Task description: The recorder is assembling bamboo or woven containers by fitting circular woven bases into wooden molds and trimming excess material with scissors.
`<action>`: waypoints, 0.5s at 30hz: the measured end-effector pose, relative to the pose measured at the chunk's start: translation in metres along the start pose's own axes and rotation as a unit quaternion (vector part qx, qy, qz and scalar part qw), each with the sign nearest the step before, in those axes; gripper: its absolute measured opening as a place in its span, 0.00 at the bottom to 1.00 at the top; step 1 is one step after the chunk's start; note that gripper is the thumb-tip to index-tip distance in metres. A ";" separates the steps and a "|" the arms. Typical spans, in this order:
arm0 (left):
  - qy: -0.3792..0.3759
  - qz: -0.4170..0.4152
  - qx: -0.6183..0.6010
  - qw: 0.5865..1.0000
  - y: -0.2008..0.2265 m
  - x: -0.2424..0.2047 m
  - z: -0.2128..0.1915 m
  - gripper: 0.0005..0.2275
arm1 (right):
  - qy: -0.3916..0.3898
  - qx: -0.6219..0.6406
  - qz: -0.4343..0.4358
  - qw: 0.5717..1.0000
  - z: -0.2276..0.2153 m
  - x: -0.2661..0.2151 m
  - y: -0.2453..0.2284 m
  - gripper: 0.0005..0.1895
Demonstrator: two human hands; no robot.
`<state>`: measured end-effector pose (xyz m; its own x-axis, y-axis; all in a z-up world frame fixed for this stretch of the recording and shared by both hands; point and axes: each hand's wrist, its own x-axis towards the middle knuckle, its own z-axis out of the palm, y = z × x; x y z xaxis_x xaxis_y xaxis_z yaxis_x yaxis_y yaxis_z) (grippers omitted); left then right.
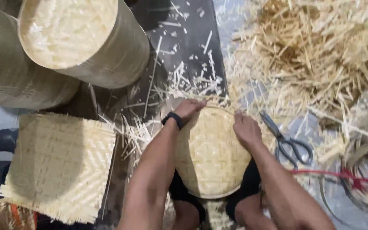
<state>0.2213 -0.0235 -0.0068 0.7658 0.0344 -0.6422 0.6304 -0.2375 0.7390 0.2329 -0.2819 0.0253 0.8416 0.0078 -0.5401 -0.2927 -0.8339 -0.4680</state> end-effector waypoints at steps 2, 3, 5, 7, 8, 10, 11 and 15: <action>0.009 -0.027 -0.008 1.000 -0.007 -0.001 0.003 0.21 | -0.018 0.017 -0.024 0.999 0.015 0.017 0.022 0.41; 0.009 -0.025 -0.010 1.000 -0.006 -0.008 0.005 0.21 | -0.017 0.015 -0.024 0.999 0.015 0.014 0.025 0.41; 0.064 0.019 0.044 0.997 0.010 -0.007 -0.003 0.19 | -0.028 0.037 -0.032 0.998 0.010 0.026 0.020 0.41; 0.168 0.113 0.125 0.971 -0.004 -0.029 -0.002 0.17 | -0.030 0.065 -0.037 0.997 0.001 0.010 0.010 0.39; 0.265 0.198 0.197 0.923 -0.017 -0.043 0.002 0.16 | -0.038 0.085 -0.039 0.995 -0.002 0.001 0.007 0.38; 0.324 0.213 0.227 0.893 -0.040 -0.066 0.002 0.16 | -0.040 0.086 -0.046 0.994 -0.007 -0.002 0.002 0.37; 0.380 0.231 0.257 0.858 -0.050 -0.074 0.001 0.16 | -0.036 0.089 -0.053 0.994 -0.010 -0.001 -0.002 0.37; 0.292 0.069 0.126 0.946 -0.084 -0.060 -0.006 0.19 | -0.048 0.058 -0.032 0.997 -0.010 -0.007 0.001 0.38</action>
<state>0.1228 0.0005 -0.0290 0.8245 0.4993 -0.2663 0.5251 -0.4994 0.6891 0.2310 -0.2882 0.0361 0.8143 0.1170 -0.5685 -0.2951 -0.7600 -0.5791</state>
